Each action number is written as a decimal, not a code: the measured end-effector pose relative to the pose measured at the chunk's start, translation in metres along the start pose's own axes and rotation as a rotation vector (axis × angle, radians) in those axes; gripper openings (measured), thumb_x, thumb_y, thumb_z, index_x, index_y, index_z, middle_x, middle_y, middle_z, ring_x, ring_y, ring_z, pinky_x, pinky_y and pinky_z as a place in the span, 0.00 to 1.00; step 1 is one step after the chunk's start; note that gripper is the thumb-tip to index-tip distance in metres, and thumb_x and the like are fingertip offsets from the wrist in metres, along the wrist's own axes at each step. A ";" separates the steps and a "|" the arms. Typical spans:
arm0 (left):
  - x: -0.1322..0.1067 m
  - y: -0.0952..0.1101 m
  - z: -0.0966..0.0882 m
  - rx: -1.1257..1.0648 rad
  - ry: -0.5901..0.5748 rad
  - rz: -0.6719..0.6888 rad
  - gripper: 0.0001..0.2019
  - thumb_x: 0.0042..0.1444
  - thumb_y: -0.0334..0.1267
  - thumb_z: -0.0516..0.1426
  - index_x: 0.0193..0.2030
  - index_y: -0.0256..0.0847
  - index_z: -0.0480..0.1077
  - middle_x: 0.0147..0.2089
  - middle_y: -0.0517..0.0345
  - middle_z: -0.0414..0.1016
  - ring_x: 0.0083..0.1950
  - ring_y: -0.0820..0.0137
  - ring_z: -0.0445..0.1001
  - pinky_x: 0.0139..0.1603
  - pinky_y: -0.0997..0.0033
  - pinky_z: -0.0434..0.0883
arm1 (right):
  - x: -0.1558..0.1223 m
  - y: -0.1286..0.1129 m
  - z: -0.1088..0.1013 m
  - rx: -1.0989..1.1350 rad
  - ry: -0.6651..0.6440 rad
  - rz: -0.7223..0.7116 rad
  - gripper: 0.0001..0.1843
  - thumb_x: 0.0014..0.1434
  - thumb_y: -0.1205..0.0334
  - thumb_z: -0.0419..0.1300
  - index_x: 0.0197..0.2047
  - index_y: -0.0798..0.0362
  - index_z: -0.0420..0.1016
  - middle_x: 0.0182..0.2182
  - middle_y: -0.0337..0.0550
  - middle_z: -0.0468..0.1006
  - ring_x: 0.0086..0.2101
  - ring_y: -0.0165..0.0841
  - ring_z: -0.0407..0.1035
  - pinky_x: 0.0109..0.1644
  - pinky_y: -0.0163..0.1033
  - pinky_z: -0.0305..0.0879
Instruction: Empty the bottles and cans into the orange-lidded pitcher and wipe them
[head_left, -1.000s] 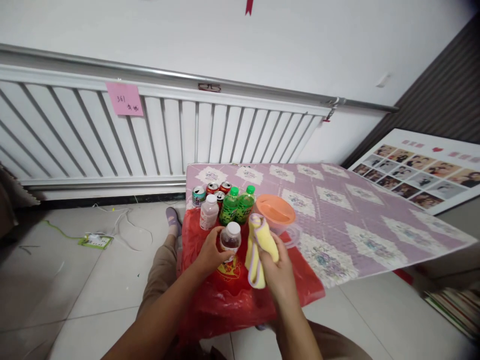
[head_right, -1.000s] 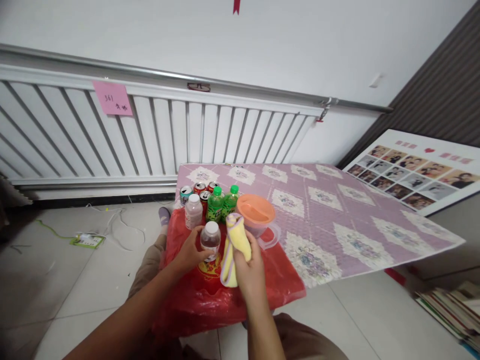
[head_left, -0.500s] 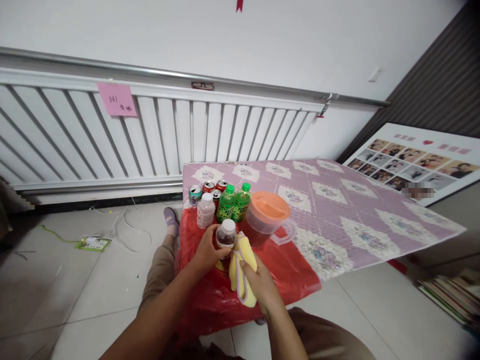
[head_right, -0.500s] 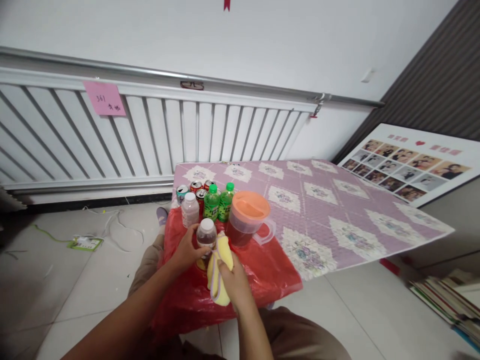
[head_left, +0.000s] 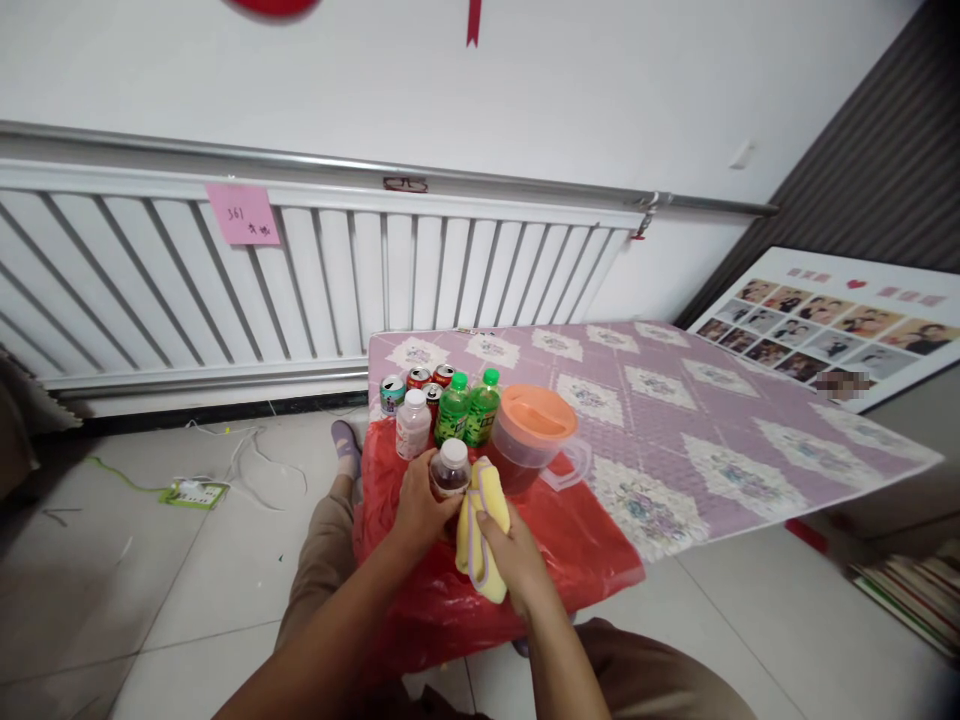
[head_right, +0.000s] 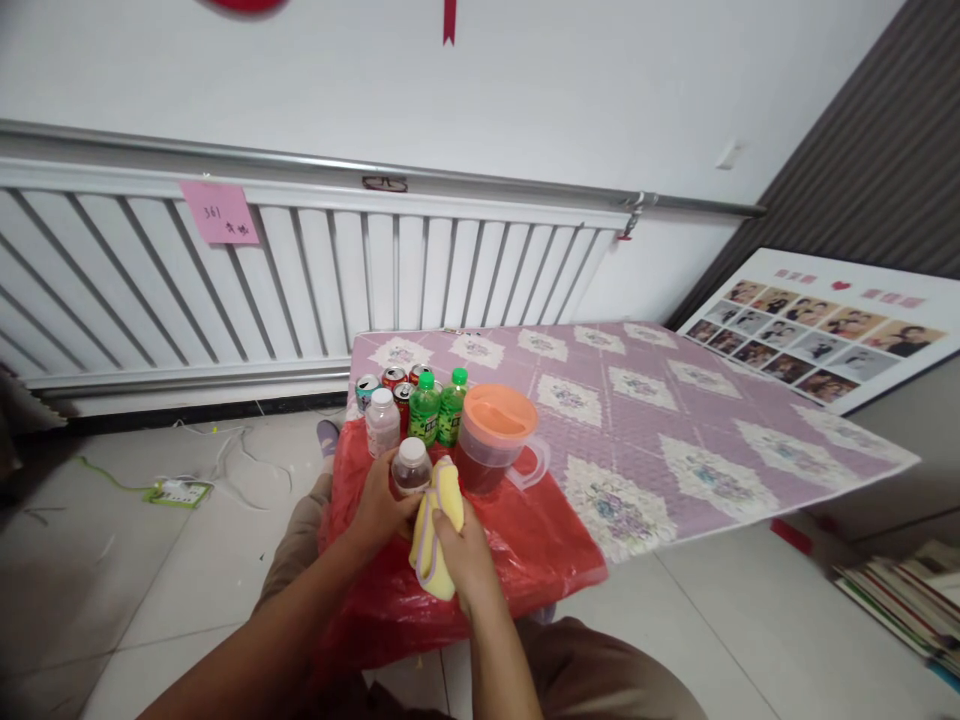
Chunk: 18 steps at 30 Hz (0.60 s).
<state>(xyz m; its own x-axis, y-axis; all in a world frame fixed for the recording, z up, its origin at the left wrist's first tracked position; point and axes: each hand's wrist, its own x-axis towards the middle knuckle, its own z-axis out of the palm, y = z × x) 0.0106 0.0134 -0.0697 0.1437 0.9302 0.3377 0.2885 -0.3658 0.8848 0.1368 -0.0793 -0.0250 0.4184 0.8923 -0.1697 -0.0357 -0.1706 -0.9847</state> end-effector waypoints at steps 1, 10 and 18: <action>0.001 0.002 -0.003 -0.012 -0.020 0.002 0.37 0.45 0.36 0.66 0.63 0.42 0.60 0.60 0.45 0.69 0.61 0.51 0.69 0.64 0.45 0.65 | -0.001 0.002 -0.003 0.018 0.004 0.024 0.27 0.52 0.50 0.64 0.52 0.54 0.75 0.42 0.48 0.83 0.40 0.46 0.77 0.42 0.46 0.72; 0.020 0.015 -0.038 -0.281 -0.375 -0.098 0.34 0.50 0.33 0.59 0.66 0.42 0.59 0.65 0.49 0.68 0.65 0.56 0.68 0.68 0.50 0.64 | -0.011 -0.004 0.011 0.095 0.049 -0.071 0.30 0.57 0.47 0.61 0.59 0.52 0.68 0.47 0.48 0.81 0.44 0.42 0.76 0.47 0.44 0.72; -0.003 0.019 -0.017 -0.048 -0.009 -0.139 0.31 0.44 0.37 0.66 0.57 0.40 0.63 0.56 0.47 0.71 0.57 0.54 0.72 0.60 0.49 0.69 | 0.011 0.014 0.022 0.005 0.091 -0.120 0.27 0.55 0.50 0.61 0.55 0.54 0.70 0.45 0.49 0.81 0.45 0.44 0.75 0.49 0.47 0.71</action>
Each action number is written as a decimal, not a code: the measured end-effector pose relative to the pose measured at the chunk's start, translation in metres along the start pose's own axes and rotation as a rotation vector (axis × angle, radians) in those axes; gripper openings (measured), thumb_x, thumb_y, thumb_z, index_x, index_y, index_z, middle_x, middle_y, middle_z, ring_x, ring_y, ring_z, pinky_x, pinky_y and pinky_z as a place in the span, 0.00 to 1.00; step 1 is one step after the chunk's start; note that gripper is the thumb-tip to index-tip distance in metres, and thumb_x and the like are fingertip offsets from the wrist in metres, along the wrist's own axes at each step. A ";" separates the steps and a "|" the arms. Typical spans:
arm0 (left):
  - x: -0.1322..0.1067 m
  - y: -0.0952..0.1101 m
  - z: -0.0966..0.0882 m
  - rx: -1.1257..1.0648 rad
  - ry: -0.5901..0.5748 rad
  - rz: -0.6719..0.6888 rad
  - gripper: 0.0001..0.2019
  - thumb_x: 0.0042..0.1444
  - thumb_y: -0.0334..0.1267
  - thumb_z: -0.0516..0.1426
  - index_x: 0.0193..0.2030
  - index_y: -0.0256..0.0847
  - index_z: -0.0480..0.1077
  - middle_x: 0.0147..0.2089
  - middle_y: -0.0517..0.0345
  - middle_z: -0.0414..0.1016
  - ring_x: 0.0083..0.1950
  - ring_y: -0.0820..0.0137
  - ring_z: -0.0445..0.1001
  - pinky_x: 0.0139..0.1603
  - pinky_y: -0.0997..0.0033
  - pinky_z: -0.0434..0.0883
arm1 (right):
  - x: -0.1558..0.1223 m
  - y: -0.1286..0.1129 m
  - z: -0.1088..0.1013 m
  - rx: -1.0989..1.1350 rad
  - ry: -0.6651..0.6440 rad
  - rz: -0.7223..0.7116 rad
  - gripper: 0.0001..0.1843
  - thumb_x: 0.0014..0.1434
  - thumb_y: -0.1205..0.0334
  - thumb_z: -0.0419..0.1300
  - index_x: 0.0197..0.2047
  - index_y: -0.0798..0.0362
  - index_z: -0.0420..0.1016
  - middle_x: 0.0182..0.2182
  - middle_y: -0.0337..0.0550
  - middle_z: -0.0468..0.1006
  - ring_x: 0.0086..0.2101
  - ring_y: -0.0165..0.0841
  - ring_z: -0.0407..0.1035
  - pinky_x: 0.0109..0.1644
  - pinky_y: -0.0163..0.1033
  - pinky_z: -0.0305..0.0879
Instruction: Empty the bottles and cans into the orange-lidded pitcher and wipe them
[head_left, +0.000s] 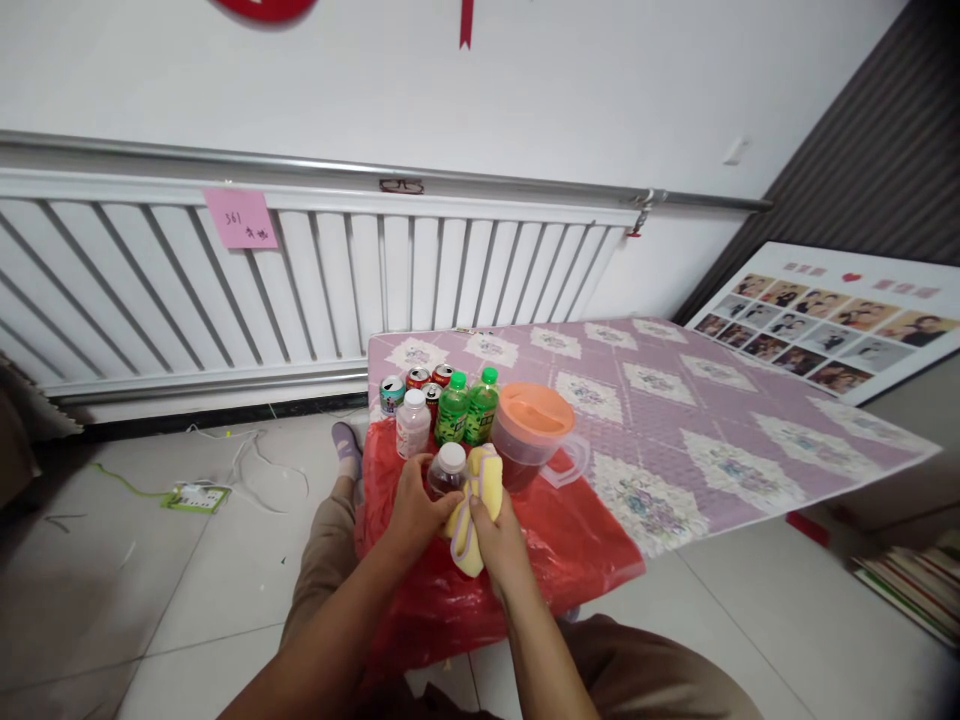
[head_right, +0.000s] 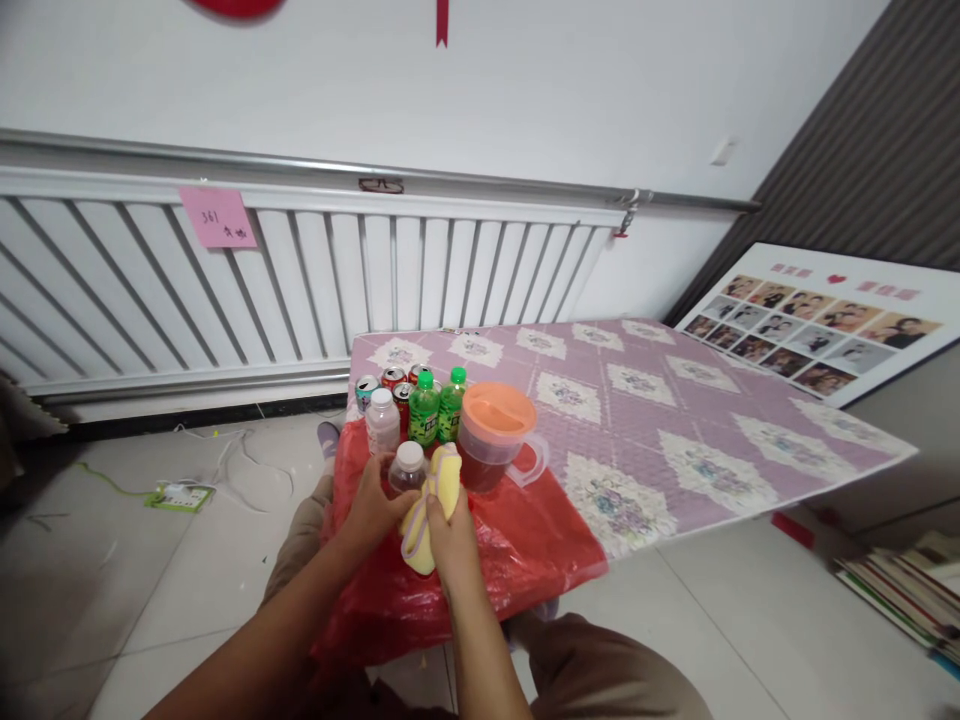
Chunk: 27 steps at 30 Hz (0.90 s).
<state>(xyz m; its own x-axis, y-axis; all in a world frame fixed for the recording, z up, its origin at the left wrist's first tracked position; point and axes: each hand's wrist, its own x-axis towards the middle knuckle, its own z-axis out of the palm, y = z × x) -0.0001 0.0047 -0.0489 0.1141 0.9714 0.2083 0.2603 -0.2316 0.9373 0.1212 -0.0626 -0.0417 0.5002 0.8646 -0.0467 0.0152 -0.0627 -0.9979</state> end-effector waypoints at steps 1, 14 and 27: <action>0.000 0.000 0.001 0.009 0.011 0.008 0.33 0.44 0.38 0.66 0.58 0.40 0.62 0.57 0.46 0.70 0.57 0.54 0.71 0.60 0.48 0.69 | 0.001 0.002 -0.001 -0.018 0.004 0.014 0.26 0.54 0.50 0.62 0.53 0.54 0.71 0.43 0.49 0.81 0.44 0.44 0.76 0.48 0.47 0.71; 0.033 0.005 -0.040 -0.193 -0.554 0.118 0.35 0.51 0.32 0.61 0.67 0.43 0.61 0.66 0.49 0.68 0.67 0.57 0.67 0.69 0.52 0.64 | -0.012 -0.016 -0.007 0.001 0.045 -0.026 0.32 0.58 0.45 0.59 0.61 0.54 0.65 0.51 0.53 0.78 0.48 0.44 0.73 0.51 0.48 0.69; -0.002 -0.002 -0.008 -0.062 -0.089 0.089 0.32 0.46 0.34 0.65 0.59 0.41 0.64 0.58 0.46 0.72 0.59 0.55 0.72 0.63 0.49 0.67 | 0.002 0.009 -0.004 -0.129 0.049 -0.043 0.29 0.54 0.50 0.61 0.56 0.56 0.69 0.46 0.52 0.80 0.45 0.45 0.75 0.52 0.48 0.69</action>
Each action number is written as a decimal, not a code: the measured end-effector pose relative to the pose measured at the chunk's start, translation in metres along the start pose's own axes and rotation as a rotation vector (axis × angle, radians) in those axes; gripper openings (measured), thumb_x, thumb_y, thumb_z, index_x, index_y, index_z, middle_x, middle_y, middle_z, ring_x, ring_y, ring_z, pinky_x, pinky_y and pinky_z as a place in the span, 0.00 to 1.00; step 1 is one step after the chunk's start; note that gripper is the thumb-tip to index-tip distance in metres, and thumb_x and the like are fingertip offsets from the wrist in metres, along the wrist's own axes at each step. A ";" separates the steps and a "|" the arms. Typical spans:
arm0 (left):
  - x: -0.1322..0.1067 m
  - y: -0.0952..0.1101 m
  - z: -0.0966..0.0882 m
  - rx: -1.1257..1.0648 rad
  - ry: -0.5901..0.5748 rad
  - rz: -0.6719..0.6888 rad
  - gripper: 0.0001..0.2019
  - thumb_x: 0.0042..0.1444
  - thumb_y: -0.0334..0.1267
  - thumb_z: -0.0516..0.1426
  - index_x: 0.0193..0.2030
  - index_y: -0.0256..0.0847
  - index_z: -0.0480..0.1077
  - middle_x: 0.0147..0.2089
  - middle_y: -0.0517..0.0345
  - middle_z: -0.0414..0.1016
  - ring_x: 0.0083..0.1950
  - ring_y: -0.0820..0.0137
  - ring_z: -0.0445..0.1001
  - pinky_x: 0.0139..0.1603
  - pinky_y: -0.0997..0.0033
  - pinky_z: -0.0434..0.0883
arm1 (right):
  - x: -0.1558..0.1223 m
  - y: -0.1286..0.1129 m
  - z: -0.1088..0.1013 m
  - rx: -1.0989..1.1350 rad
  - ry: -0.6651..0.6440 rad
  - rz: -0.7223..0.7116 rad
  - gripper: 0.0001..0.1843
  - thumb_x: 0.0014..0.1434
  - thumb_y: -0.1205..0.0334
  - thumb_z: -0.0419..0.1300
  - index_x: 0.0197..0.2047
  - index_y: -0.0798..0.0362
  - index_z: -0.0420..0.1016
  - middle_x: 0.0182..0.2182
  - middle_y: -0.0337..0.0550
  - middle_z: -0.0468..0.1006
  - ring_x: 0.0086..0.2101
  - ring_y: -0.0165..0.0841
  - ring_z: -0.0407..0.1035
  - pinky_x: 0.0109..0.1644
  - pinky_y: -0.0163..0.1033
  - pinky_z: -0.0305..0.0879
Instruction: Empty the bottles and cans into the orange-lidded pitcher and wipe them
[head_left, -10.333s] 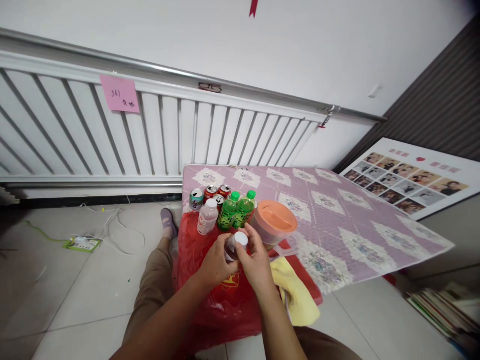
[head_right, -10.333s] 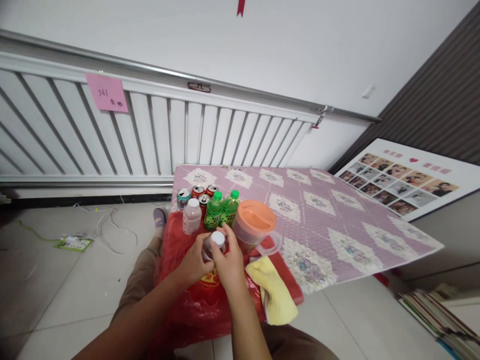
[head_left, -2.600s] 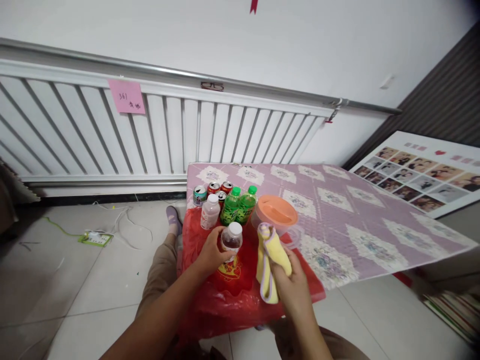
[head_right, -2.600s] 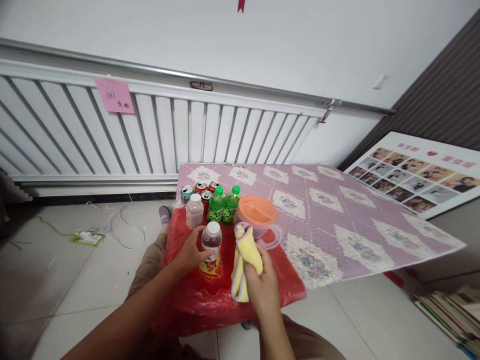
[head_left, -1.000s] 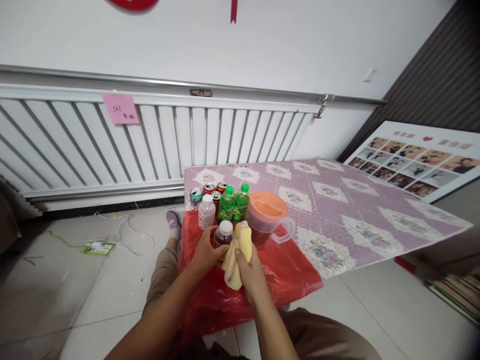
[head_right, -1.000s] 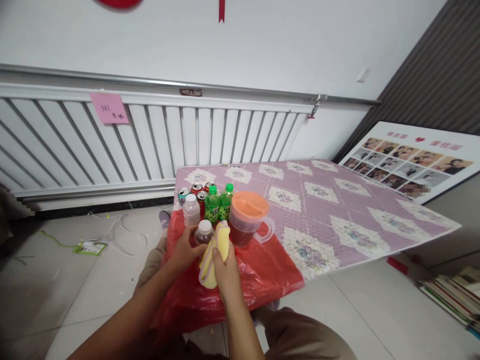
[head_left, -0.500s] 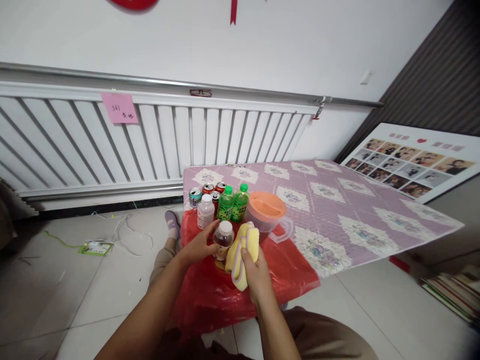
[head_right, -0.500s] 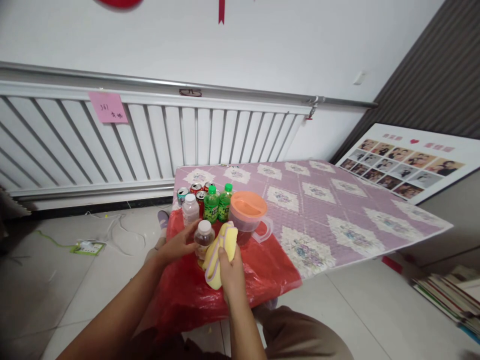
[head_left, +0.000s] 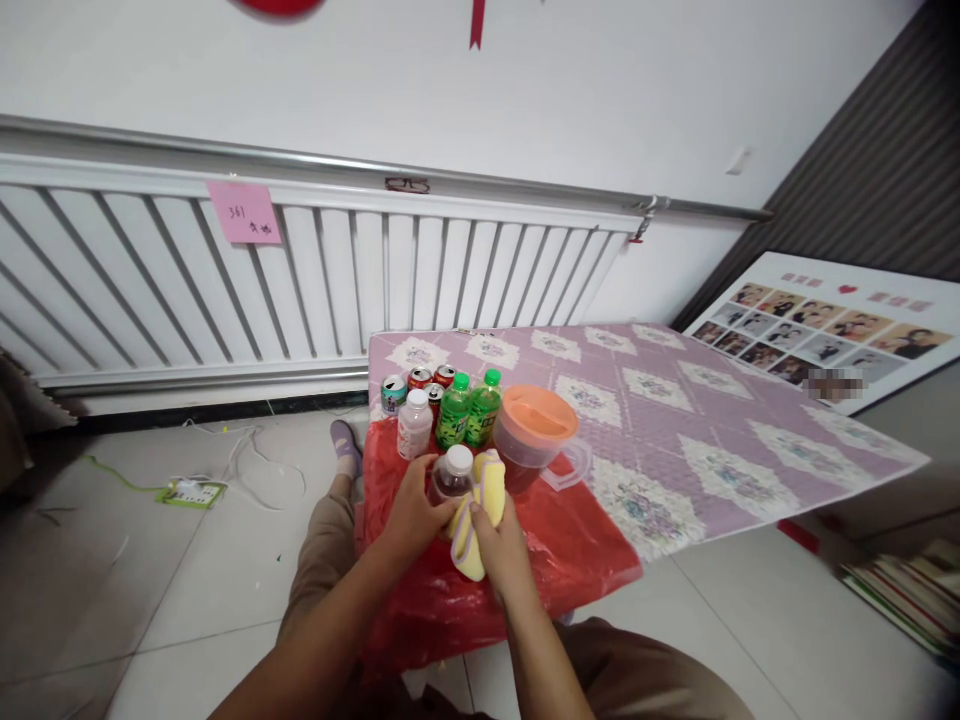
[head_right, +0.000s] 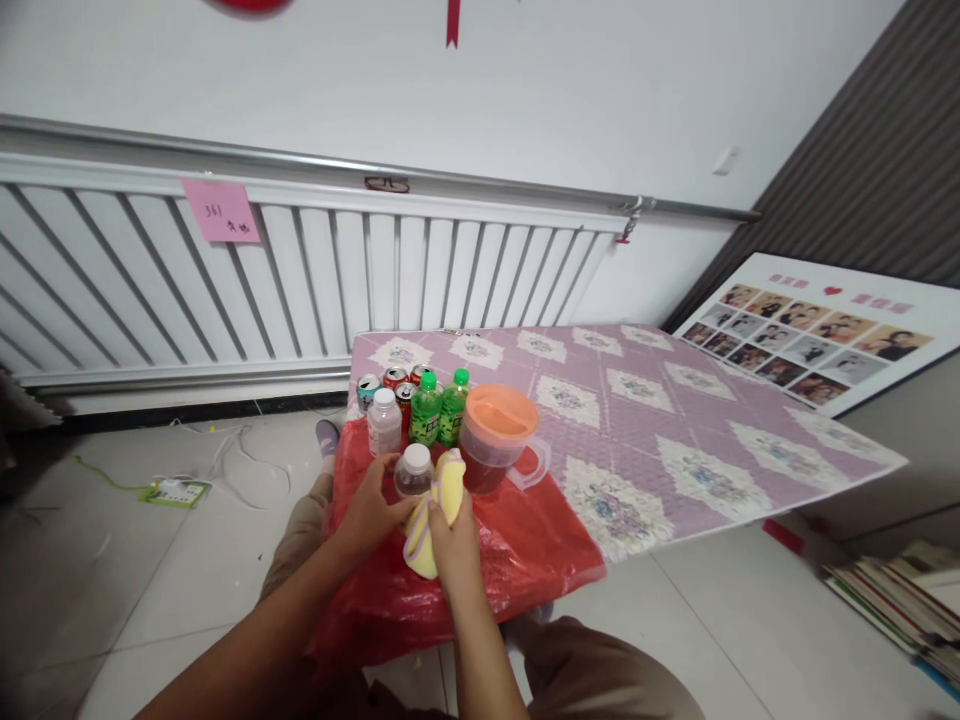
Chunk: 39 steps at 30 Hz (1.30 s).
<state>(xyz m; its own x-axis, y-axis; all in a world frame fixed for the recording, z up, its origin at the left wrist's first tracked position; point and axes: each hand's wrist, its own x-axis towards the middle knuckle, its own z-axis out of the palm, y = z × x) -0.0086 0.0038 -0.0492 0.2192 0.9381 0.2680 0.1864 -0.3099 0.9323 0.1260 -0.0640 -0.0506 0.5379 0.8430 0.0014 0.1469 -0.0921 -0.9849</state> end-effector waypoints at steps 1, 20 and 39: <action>-0.001 -0.001 0.000 0.009 0.007 0.003 0.34 0.46 0.34 0.66 0.61 0.41 0.62 0.59 0.45 0.71 0.60 0.54 0.71 0.65 0.48 0.66 | 0.001 0.001 -0.003 0.010 0.009 0.015 0.29 0.55 0.49 0.60 0.57 0.56 0.69 0.46 0.52 0.80 0.45 0.45 0.75 0.51 0.48 0.69; 0.001 -0.014 -0.012 0.000 -0.079 0.075 0.41 0.45 0.31 0.65 0.67 0.41 0.57 0.67 0.42 0.64 0.69 0.52 0.63 0.71 0.46 0.59 | -0.001 -0.005 -0.003 0.046 0.038 0.050 0.31 0.55 0.47 0.61 0.58 0.54 0.68 0.47 0.51 0.79 0.45 0.45 0.75 0.51 0.48 0.69; 0.005 -0.013 -0.006 -0.007 -0.101 0.061 0.36 0.47 0.36 0.67 0.63 0.39 0.60 0.63 0.44 0.67 0.64 0.55 0.68 0.67 0.50 0.64 | -0.010 -0.020 0.004 -0.020 0.106 -0.048 0.34 0.56 0.48 0.60 0.62 0.55 0.64 0.52 0.55 0.77 0.48 0.45 0.73 0.52 0.49 0.68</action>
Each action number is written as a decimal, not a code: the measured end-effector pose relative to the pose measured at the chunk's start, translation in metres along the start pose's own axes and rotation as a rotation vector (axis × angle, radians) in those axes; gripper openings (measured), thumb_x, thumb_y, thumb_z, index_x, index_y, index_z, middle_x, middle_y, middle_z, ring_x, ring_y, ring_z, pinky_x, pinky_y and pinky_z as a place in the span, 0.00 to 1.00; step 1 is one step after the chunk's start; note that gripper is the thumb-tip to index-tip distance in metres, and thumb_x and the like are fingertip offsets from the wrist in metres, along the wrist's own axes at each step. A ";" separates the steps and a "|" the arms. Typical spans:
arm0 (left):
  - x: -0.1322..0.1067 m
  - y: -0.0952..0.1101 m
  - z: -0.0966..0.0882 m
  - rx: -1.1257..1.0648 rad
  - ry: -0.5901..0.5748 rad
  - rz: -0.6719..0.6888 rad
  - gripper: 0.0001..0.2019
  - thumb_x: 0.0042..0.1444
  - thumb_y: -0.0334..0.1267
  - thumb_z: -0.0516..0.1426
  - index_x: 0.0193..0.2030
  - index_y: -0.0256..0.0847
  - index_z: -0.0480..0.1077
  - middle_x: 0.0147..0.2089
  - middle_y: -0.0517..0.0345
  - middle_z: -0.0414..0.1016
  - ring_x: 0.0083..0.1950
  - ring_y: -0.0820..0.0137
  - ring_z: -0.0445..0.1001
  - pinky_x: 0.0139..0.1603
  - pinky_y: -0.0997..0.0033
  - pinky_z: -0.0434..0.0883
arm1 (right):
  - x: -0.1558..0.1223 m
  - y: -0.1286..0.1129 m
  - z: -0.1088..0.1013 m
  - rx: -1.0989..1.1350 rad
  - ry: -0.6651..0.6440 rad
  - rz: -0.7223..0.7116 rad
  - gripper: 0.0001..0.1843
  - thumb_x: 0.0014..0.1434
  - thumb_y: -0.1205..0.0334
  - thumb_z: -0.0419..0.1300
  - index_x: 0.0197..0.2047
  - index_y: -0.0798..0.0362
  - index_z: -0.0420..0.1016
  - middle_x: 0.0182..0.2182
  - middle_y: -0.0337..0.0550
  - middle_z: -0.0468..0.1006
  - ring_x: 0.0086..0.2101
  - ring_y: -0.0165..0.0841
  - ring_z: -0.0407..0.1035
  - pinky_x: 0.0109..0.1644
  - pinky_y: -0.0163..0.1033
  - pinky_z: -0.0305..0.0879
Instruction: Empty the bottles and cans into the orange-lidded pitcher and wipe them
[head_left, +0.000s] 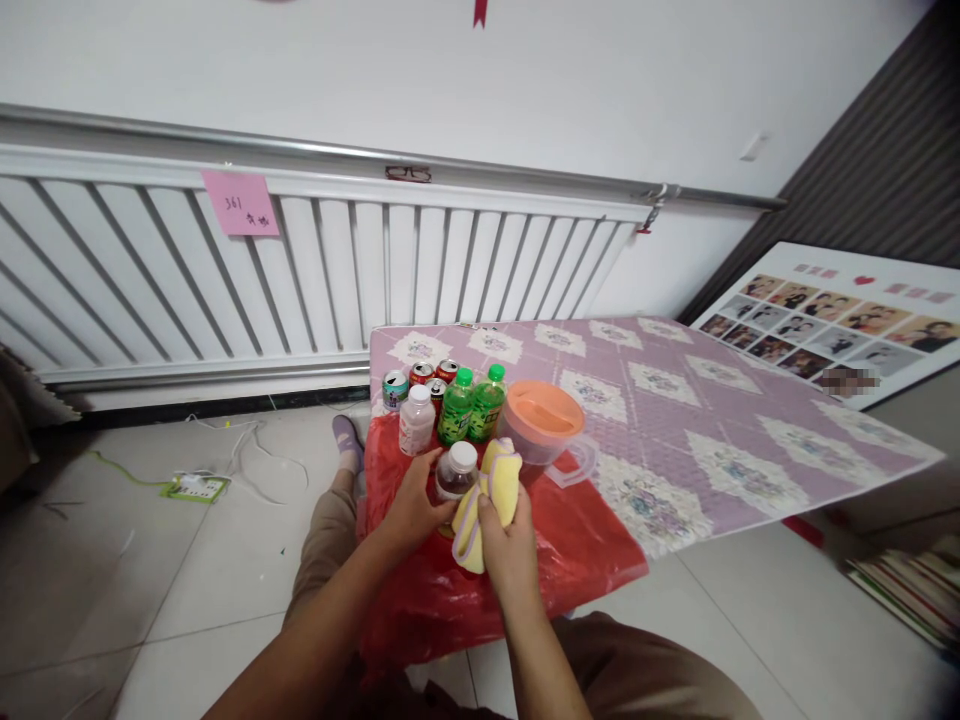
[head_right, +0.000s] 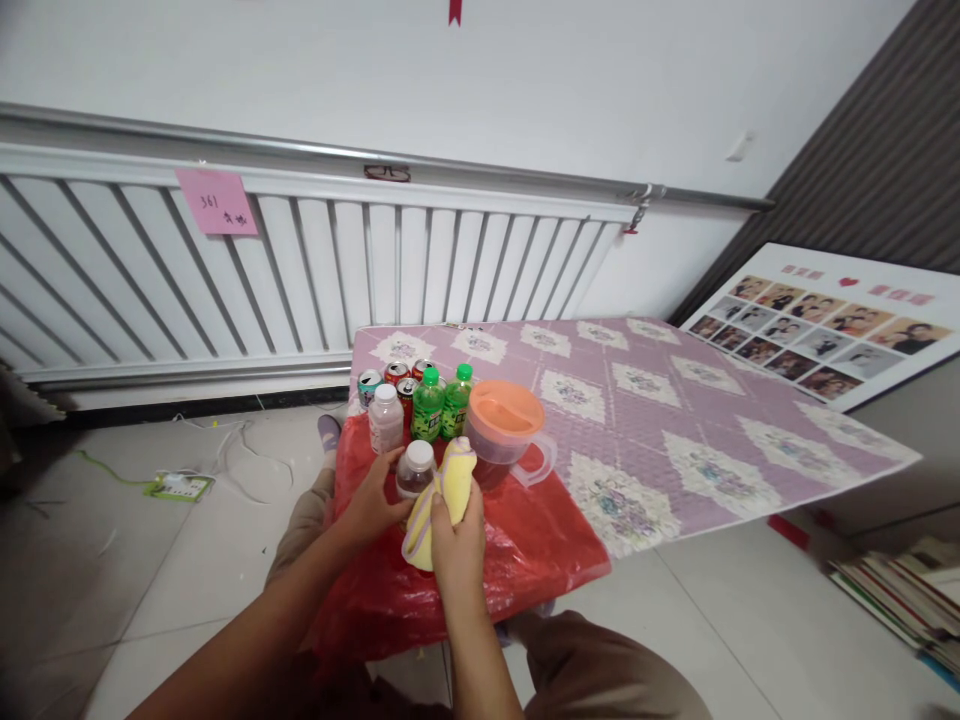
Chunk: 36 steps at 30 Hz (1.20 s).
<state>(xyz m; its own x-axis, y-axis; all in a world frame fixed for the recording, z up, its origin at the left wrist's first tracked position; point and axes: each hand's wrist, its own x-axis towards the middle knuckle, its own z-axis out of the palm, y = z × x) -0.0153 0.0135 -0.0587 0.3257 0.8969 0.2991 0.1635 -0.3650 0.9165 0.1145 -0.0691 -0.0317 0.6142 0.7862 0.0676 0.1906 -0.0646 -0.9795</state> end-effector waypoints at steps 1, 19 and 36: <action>-0.001 0.000 0.003 0.010 0.018 0.008 0.35 0.47 0.36 0.67 0.62 0.38 0.61 0.61 0.44 0.68 0.63 0.55 0.69 0.66 0.50 0.65 | -0.001 -0.003 0.002 -0.015 0.012 -0.045 0.34 0.56 0.48 0.60 0.63 0.55 0.64 0.53 0.55 0.76 0.49 0.45 0.72 0.53 0.49 0.68; -0.001 -0.007 0.000 -0.191 -0.084 -0.016 0.33 0.50 0.38 0.65 0.62 0.37 0.60 0.61 0.41 0.69 0.60 0.54 0.71 0.64 0.49 0.68 | -0.019 -0.011 -0.019 -0.589 -0.127 -0.684 0.32 0.50 0.75 0.56 0.60 0.52 0.69 0.57 0.57 0.69 0.55 0.49 0.63 0.57 0.58 0.65; 0.011 0.012 0.004 -0.059 -0.123 -0.106 0.34 0.45 0.32 0.64 0.61 0.40 0.61 0.58 0.47 0.73 0.57 0.54 0.73 0.62 0.49 0.69 | -0.011 0.003 -0.076 -0.246 -0.088 -0.141 0.26 0.60 0.59 0.57 0.61 0.52 0.65 0.55 0.52 0.73 0.55 0.43 0.69 0.61 0.52 0.64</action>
<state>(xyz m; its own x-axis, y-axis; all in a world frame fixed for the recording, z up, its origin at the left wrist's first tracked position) -0.0056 0.0184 -0.0460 0.4217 0.8910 0.1682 0.1491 -0.2512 0.9564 0.1668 -0.1247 -0.0209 0.5014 0.8479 0.1724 0.4558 -0.0895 -0.8856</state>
